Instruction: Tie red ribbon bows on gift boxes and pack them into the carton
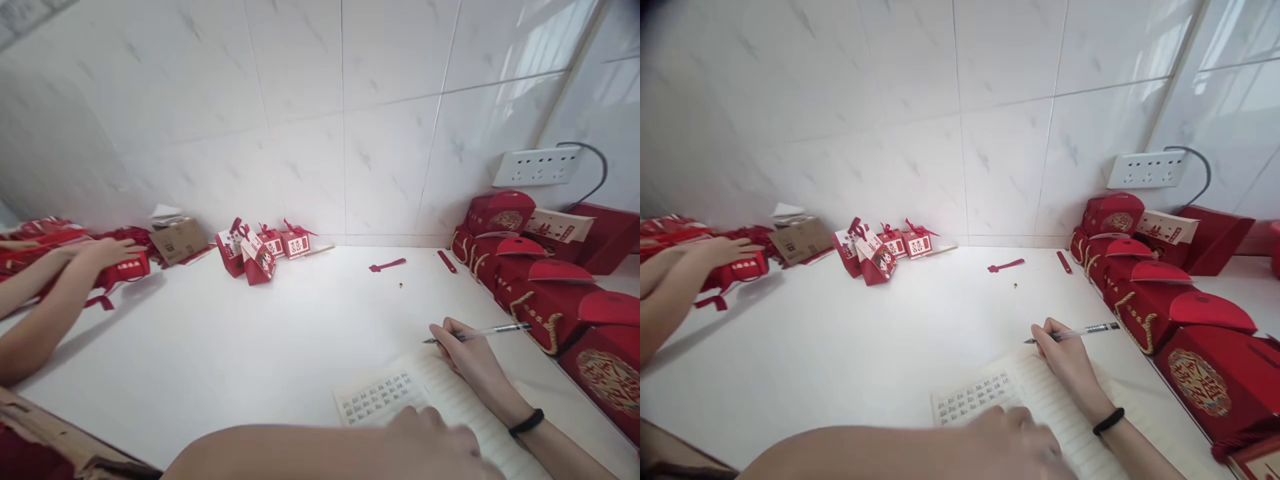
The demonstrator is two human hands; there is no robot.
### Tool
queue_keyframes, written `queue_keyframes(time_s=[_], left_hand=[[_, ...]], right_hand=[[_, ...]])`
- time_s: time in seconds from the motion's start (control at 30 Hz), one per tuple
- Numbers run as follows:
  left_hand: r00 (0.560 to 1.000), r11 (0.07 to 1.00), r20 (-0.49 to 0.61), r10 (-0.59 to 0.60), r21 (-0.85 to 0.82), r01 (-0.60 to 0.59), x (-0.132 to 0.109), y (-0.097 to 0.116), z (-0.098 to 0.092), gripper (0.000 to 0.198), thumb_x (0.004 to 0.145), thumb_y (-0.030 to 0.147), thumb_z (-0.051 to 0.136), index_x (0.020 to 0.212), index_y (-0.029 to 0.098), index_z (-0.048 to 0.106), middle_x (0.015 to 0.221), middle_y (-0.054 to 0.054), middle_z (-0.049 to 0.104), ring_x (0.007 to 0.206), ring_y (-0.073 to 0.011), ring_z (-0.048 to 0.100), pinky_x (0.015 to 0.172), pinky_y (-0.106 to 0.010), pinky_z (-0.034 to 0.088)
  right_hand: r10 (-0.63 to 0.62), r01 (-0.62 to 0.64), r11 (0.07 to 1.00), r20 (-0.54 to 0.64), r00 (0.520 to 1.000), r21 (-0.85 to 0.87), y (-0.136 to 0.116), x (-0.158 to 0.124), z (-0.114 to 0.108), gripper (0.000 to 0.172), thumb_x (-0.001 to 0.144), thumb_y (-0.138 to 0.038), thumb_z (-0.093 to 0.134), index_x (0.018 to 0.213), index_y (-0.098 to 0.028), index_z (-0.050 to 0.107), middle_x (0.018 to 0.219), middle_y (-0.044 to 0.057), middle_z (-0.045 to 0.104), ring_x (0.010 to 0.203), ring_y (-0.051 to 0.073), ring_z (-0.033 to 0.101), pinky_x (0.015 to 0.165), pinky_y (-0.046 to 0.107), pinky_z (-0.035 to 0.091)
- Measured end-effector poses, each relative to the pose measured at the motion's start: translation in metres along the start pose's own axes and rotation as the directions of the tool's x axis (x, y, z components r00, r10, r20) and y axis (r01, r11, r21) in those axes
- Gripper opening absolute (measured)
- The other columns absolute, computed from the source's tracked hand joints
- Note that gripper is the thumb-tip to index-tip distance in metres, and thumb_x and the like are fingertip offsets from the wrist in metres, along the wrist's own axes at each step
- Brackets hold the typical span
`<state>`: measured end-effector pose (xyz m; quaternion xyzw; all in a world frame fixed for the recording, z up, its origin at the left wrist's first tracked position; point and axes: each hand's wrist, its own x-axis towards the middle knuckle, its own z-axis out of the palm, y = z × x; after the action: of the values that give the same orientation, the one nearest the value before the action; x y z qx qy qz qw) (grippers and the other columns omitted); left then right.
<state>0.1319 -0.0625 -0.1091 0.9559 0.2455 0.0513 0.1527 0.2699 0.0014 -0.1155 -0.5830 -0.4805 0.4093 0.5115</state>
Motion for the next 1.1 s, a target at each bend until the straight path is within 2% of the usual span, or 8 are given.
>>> queue_keyframes(time_s=[0.1,0.2,0.33,0.43,0.63,0.93,1.03,1.1], left_hand=[[0.960,0.975,-0.223,-0.172,-0.180,0.133,0.003,-0.056,-0.061,0.031,0.078,0.040,0.054,0.104,0.024,0.059,0.097,-0.002,0.066,0.081,-0.0175,0.065,0.069,-0.029,0.053],[0.574,0.867,-0.695,-0.433,-0.148,0.475,-0.016,-0.130,-0.113,0.044,0.071,0.020,0.060,0.114,0.013,0.051,0.122,-0.015,0.052,0.116,-0.0280,0.048,0.098,-0.043,0.039],[-0.053,0.533,-0.833,-0.550,-0.399,0.747,-0.076,-0.208,-0.158,0.050,0.073,0.018,0.059,0.119,0.011,0.042,0.141,-0.020,0.030,0.135,-0.0342,0.022,0.106,-0.051,0.022],[-0.235,0.383,-0.743,-0.627,-0.556,0.737,-0.119,-0.235,-0.175,0.049,0.072,0.023,0.061,0.116,0.009,0.042,0.137,-0.027,0.033,0.132,-0.0418,0.023,0.100,-0.061,0.022],[-0.095,0.386,-0.605,-0.791,-0.612,0.690,-0.143,-0.248,-0.180,0.009,0.075,0.018,0.053,0.078,0.012,0.058,0.094,-0.020,0.065,0.105,-0.0381,0.056,0.089,-0.050,0.041],[0.472,0.748,-0.587,-0.657,-0.587,0.311,-0.046,-0.192,-0.132,0.019,0.076,0.014,0.049,0.089,0.013,0.063,0.095,-0.007,0.070,0.090,-0.0196,0.064,0.083,-0.030,0.048],[0.574,0.804,-0.604,-0.552,-0.567,0.177,-0.011,-0.151,-0.118,0.017,0.076,0.016,0.049,0.085,0.015,0.064,0.089,-0.006,0.070,0.087,-0.0196,0.063,0.082,-0.030,0.048],[0.614,0.828,-0.622,-0.487,-0.551,0.098,0.005,-0.120,-0.108,0.017,0.078,0.019,0.047,0.084,0.016,0.063,0.087,-0.005,0.069,0.085,-0.0191,0.062,0.081,-0.030,0.047]], right_hand=[[-0.004,0.004,1.000,-0.005,1.000,-0.017,0.000,-0.001,0.000,0.037,0.061,-0.044,0.057,0.047,-0.021,0.032,0.040,-0.006,0.032,0.036,0.006,0.023,0.034,0.019,0.016],[-0.008,0.008,1.000,0.001,1.000,-0.022,-0.002,-0.001,0.002,0.037,0.061,-0.047,0.055,0.047,-0.021,0.032,0.040,-0.006,0.031,0.036,0.006,0.023,0.035,0.020,0.016],[-0.015,0.015,0.999,0.009,1.000,-0.037,-0.001,0.001,0.005,0.037,0.061,-0.047,0.054,0.048,-0.021,0.031,0.041,-0.006,0.032,0.037,0.007,0.023,0.037,0.021,0.018],[-0.019,0.020,0.998,0.015,1.000,-0.053,0.004,0.004,0.005,0.035,0.062,-0.046,0.053,0.049,-0.021,0.031,0.042,-0.005,0.033,0.038,0.008,0.024,0.038,0.021,0.018],[-0.022,0.024,0.999,0.039,0.999,-0.043,0.009,0.007,0.005,0.036,0.063,-0.046,0.053,0.052,-0.021,0.030,0.044,-0.006,0.033,0.040,0.008,0.023,0.039,0.021,0.016],[-0.189,0.186,0.981,-0.041,0.981,-0.063,-0.003,-0.003,0.007,0.042,0.078,-0.060,0.048,0.075,-0.018,0.052,0.053,0.000,0.053,0.041,0.012,0.044,0.036,0.021,0.031],[-0.396,0.371,0.913,-0.156,0.905,-0.167,-0.015,-0.007,0.000,0.042,0.086,-0.055,0.042,0.090,-0.016,0.058,0.080,0.007,0.064,0.053,0.016,0.057,0.051,0.028,0.047],[-0.610,0.558,0.790,-0.238,0.756,-0.253,-0.024,-0.010,-0.006,0.034,0.087,-0.048,0.046,0.094,-0.017,0.057,0.099,0.012,0.063,0.074,0.021,0.063,0.067,0.035,0.051]])
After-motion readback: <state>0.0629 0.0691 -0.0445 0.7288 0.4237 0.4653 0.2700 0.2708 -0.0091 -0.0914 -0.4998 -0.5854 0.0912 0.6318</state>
